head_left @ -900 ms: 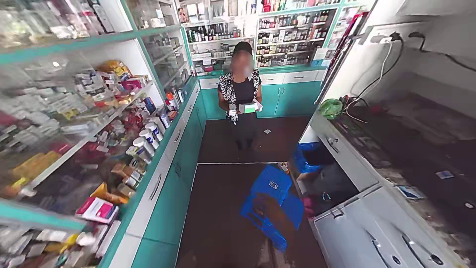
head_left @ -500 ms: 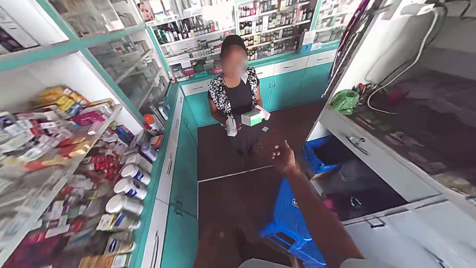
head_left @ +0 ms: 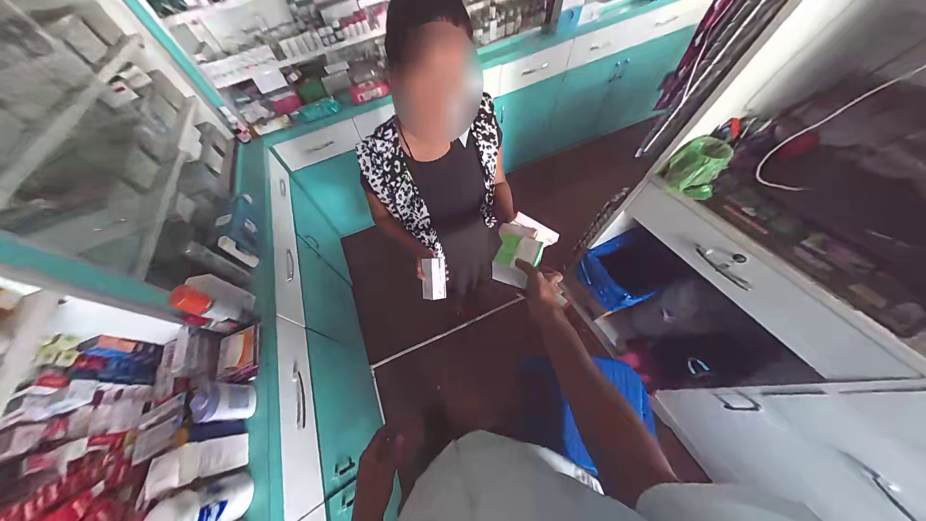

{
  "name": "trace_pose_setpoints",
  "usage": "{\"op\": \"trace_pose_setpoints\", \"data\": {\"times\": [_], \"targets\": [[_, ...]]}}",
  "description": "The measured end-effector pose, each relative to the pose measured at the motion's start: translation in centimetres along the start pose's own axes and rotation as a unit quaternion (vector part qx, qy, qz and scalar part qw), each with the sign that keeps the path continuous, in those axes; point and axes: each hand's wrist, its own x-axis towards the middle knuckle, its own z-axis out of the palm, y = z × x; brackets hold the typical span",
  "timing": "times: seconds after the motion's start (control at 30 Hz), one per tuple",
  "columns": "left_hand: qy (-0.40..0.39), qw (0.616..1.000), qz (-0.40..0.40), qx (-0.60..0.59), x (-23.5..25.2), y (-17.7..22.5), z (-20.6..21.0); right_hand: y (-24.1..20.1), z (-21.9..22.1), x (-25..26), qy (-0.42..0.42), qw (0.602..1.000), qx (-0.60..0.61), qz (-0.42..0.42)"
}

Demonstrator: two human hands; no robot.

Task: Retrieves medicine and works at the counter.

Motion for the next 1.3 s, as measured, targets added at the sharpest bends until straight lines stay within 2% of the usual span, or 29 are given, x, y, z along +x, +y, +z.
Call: {"op": "trace_pose_setpoints", "data": {"times": [0.13, 0.2, 0.27, 0.33, 0.43, 0.5, 0.53, 0.63, 0.7, 0.73, 0.8, 0.87, 0.9, 0.93, 0.97, 1.0, 1.03, 1.07, 1.1, 1.13, 1.17, 1.2, 1.23, 1.3], "targets": [[-0.102, 0.992, 0.022, 0.066, 8.9, 3.7, -0.9, -1.0, -0.4, 0.7, -0.01, 0.993, 0.115, -0.008], [-0.168, 0.982, 0.046, 0.07, 13.4, 6.0, -0.6, -3.8, -1.8, 0.0, -0.061, 0.974, 0.216, -0.019], [-0.251, 0.962, 0.068, 0.085, 17.1, 8.1, 0.3, -6.4, -4.8, -1.3, -0.102, 0.951, 0.285, -0.061], [-0.328, 0.937, 0.076, 0.09, 20.6, 10.3, 2.0, -8.5, -8.1, -1.5, -0.118, 0.927, 0.327, -0.14], [-0.396, 0.912, 0.053, 0.091, 24.6, 14.9, 6.5, -9.7, -13.0, 1.2, -0.144, 0.898, 0.344, -0.235], [-0.449, 0.886, 0.062, 0.096, 27.7, 18.0, 10.4, -9.9, -15.0, 4.1, -0.119, 0.908, 0.311, -0.255], [-0.47, 0.875, 0.065, 0.097, 29.1, 19.4, 12.6, -10.0, -15.3, 5.6, -0.079, 0.922, 0.277, -0.259], [-0.504, 0.854, 0.094, 0.088, 33.4, 23.0, 19.5, -11.8, -12.6, 10.9, 0.034, 0.96, 0.068, -0.27], [-0.519, 0.843, 0.1, 0.102, 35.7, 25.4, 23.8, -13.6, -9.5, 14.5, 0.041, 0.949, -0.042, -0.31], [-0.524, 0.838, 0.104, 0.111, 36.6, 26.9, 25.8, -14.7, -8.1, 16.2, 0.043, 0.931, -0.091, -0.35], [-0.516, 0.844, 0.107, 0.104, 38.5, 29.8, 29.2, -17.5, -5.6, 20.4, 0.041, 0.894, -0.201, -0.398], [-0.449, 0.883, 0.097, 0.099, 39.3, 34.0, 31.4, -21.1, -3.4, 25.0, -0.031, 0.904, -0.29, -0.313], [-0.376, 0.917, 0.086, 0.106, 39.2, 37.1, 32.0, -22.6, -2.2, 27.7, -0.103, 0.922, -0.275, -0.251], [-0.286, 0.945, 0.117, 0.109, 39.2, 40.3, 32.5, -23.7, -1.1, 30.5, -0.181, 0.937, -0.219, -0.201], [-0.19, 0.949, 0.231, 0.104, 40.5, 41.1, 33.3, -24.8, 0.1, 33.2, -0.258, 0.94, -0.156, -0.162], [-0.113, 0.929, 0.336, 0.105, 42.7, 40.9, 34.3, -25.5, 1.2, 35.6, -0.318, 0.932, -0.104, -0.141], [-0.06, 0.906, 0.402, 0.121, 44.9, 41.5, 35.1, -26.2, 2.4, 37.6, -0.355, 0.922, -0.072, -0.139], [-0.024, 0.889, 0.432, 0.153, 46.9, 43.0, 35.9, -27.0, 3.6, 39.5, -0.377, 0.913, -0.06, -0.147], [-0.001, 0.886, 0.421, 0.196, 48.5, 45.0, 36.8, -27.8, 4.8, 41.5, -0.397, 0.901, -0.059, -0.163], [0.002, 0.899, 0.365, 0.241, 49.3, 48.2, 37.8, -28.5, 6.0, 43.6, -0.416, 0.888, -0.062, -0.183], [-0.024, 0.927, 0.257, 0.272, 49.6, 52.7, 38.7, -29.4, 7.3, 45.9, -0.433, 0.877, -0.07, -0.198], [-0.038, 0.936, 0.178, 0.3, 51.0, 56.1, 39.6, -30.2, 8.6, 48.4, -0.45, 0.864, -0.083, -0.212], [-0.041, 0.935, 0.15, 0.318, 53.1, 58.1, 40.4, -31.2, 10.0, 50.8, -0.46, 0.855, -0.097, -0.221], [0.001, 0.924, 0.219, 0.313, 59.0, 58.7, 42.2, -33.3, 12.9, 55.9, -0.462, 0.844, -0.129, -0.239]]}}
